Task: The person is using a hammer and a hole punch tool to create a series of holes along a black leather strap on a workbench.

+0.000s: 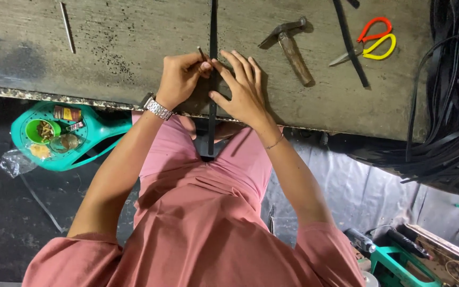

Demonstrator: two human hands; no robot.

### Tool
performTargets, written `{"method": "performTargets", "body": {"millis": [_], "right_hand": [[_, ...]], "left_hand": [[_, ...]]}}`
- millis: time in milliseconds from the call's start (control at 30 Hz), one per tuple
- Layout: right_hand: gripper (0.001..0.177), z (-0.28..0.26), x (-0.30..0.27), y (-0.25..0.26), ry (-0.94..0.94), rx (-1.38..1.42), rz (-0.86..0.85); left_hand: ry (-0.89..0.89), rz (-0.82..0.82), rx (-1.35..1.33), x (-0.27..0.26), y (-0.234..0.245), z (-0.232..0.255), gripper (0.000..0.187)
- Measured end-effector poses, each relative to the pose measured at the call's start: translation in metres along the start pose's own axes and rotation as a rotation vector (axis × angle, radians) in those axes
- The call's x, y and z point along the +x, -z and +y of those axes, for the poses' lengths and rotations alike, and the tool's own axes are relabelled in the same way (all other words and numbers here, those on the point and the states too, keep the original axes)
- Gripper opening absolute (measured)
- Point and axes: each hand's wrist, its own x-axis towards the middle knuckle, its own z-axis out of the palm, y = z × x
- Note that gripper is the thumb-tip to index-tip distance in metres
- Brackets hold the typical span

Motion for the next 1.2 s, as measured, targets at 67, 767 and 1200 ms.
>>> {"method": "performTargets", "body": {"millis": [67,767,1200], "right_hand": [[0.073,0.0,0.0,-0.001,-0.001,-0.009,0.003],[0.068,0.012,0.002,-0.01,-0.064,0.118,-0.077],[0.025,0.079,-0.019,0.034,-0.469,-0.463,0.295]], "left_hand": [[-0.007,0.007,0.012,0.001,-0.001,-0.003,0.012],[-0.077,-0.089,0.051,0.001,-0.004,-0.008,0.019],[-0.255,-0.062,0.198,-0.003,-0.011,-0.016,0.011]]}}
